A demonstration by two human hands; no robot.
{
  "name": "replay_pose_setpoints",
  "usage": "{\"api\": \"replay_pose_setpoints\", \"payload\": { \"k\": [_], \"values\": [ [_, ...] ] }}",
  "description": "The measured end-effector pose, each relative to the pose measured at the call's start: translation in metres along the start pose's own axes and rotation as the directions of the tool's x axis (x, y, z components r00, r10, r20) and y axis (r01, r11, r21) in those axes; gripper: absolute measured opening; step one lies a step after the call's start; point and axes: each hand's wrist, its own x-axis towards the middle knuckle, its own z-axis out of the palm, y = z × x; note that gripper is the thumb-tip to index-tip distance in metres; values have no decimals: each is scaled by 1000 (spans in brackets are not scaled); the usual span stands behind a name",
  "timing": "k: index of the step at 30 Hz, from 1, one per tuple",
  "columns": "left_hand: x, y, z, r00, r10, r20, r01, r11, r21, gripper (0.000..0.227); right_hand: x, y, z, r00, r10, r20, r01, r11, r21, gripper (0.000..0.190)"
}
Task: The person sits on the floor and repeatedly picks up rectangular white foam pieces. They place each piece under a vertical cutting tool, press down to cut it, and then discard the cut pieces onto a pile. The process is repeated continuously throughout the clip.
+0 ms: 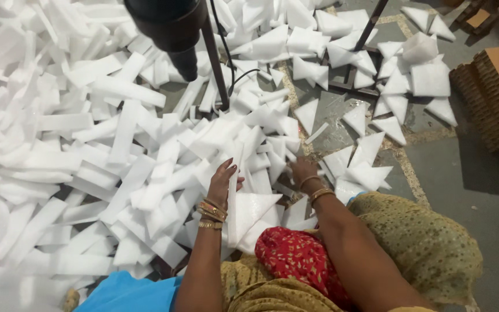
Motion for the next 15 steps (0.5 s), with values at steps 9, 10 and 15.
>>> {"api": "replay_pose_setpoints", "payload": {
  "k": [9,10,15],
  "values": [
    [8,3,13,991,110,-76,-121,981,-150,65,17,-18,-111,928,113,-354,27,930,366,57],
    [4,7,17,987,121,-109,-139,974,-176,65,11,-28,-132,910,115,-398,91,882,463,60],
    [-11,35,32,952,215,-218,-278,904,-324,64,-43,-109,-207,868,-77,-491,322,840,437,52]
  ]
}}
